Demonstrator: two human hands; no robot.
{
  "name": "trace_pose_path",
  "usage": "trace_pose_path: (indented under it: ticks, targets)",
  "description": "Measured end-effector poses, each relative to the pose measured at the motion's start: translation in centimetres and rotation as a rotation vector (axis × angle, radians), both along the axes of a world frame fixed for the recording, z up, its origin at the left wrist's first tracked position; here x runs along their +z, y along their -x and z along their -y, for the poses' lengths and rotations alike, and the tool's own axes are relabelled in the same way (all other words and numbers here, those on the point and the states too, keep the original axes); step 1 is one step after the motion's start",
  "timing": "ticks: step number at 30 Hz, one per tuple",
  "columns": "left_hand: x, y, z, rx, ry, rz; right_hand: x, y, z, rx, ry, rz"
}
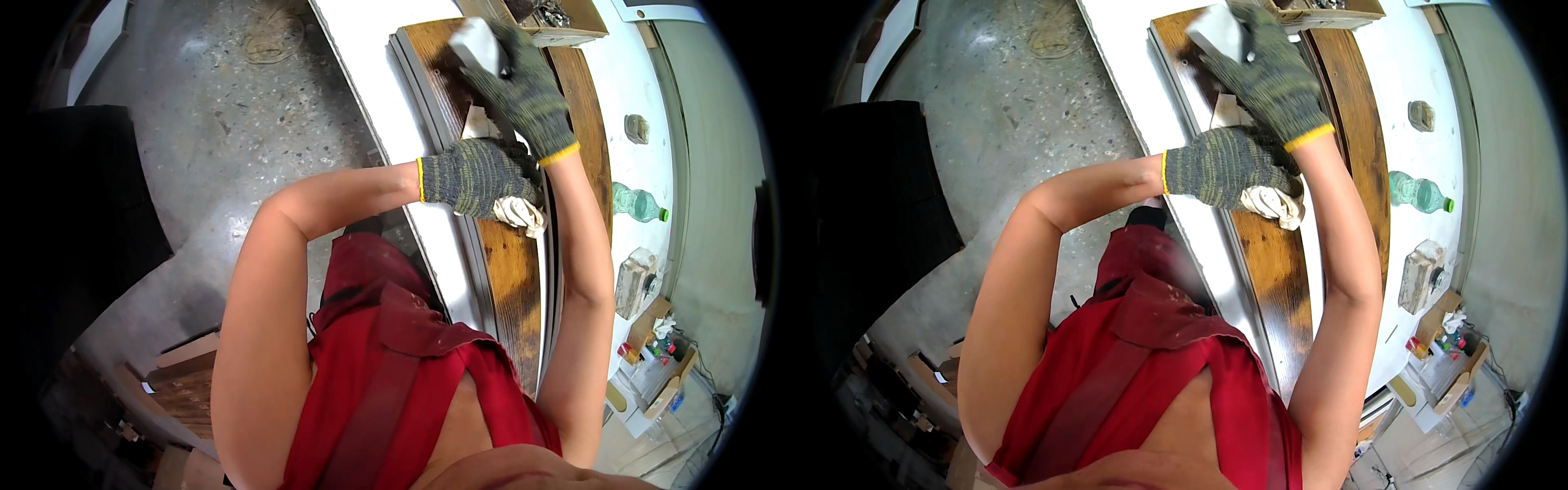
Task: The person wipes long wooden planks using a cloth and a block, moving the cloth along the top surface and the side edges of the wood.
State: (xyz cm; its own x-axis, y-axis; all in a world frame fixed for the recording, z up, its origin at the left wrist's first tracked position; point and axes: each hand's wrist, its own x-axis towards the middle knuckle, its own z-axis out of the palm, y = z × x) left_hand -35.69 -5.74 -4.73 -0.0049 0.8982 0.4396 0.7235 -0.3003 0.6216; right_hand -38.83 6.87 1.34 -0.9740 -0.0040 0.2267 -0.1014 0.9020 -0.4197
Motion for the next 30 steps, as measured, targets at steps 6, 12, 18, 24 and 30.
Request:
trace_pose_path:
  ticks: [6,12,18,24,30]
  targets:
    - [0.2,0.4,0.8,0.013,-0.047,0.025,0.5,4.5,4.6,0.086,-0.052,-0.258]
    - [0.3,0.3,1.3,-0.016,0.195,0.127,-1.6,6.5,4.5,0.07,-0.429,-0.005]
    - [-1.1,0.1,0.7,0.052,-0.076,0.017,1.3,7.3,2.3,-0.055,-0.464,0.067]
    - [-1.0,0.0,0.5,0.03,-0.026,0.075,2.5,7.4,2.5,-0.085,-0.316,0.063]
    - [-0.5,-0.2,0.6,0.106,-0.047,0.036,0.6,6.2,5.9,0.16,-0.242,-0.081]
